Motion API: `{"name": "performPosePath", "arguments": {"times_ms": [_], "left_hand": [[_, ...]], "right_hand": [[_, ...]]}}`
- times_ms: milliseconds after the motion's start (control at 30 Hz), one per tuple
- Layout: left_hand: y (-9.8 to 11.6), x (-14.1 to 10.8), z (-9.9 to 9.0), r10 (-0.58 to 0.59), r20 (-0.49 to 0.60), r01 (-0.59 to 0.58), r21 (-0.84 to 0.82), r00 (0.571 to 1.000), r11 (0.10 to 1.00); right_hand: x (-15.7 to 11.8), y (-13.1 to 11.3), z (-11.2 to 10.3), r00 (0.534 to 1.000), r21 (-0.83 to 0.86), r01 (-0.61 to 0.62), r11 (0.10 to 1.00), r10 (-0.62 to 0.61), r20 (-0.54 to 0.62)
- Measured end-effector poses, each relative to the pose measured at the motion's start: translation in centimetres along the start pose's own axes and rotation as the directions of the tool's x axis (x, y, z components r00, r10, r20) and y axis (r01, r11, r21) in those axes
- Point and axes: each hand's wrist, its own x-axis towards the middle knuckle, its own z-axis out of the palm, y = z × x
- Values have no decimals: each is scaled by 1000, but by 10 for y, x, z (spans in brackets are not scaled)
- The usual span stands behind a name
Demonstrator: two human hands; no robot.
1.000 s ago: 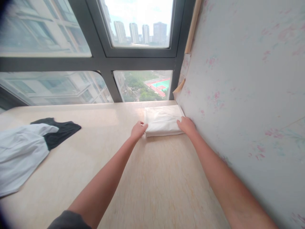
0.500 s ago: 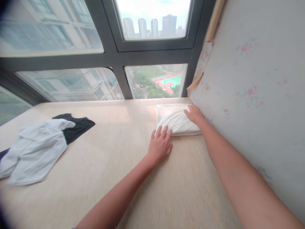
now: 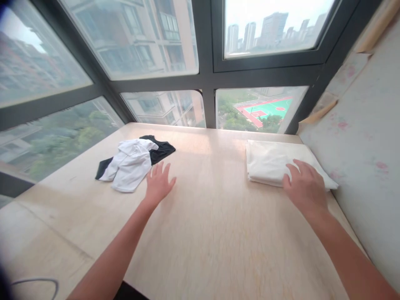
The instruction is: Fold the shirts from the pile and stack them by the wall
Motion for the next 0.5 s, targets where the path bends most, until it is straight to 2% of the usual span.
{"name": "performPosePath", "arguments": {"times_ms": [33,100,167,233,333,433,500], "left_hand": [[-23,2,-14,-143,-6,143,-18,990,990],[-58,1,-38,-256,-15,255,-29,967,966],[-77,-2,-51,-282,-17,281,-39,959,959],[-87,-5,-55,-284,-19,283,-60,959,957],[-93,-10,-43,-246,-23,243,-105,969,964],[-91,-22,-17,-164,-23,158,-169,986,973],[-82,-37,2,-83,-35,73,-229,996,971]], "right_hand": [[-22,-18,0,998,75,56,996,-55,-8],[-64,-58,6,976,197,181,964,-200,82],[-97,-93,16,939,280,264,923,-313,146],[-118,-118,24,918,302,294,907,-355,174],[-128,-132,29,924,303,278,912,-340,177],[-125,-130,27,932,311,266,913,-326,160],[-124,-128,26,934,311,268,912,-324,148]]}}
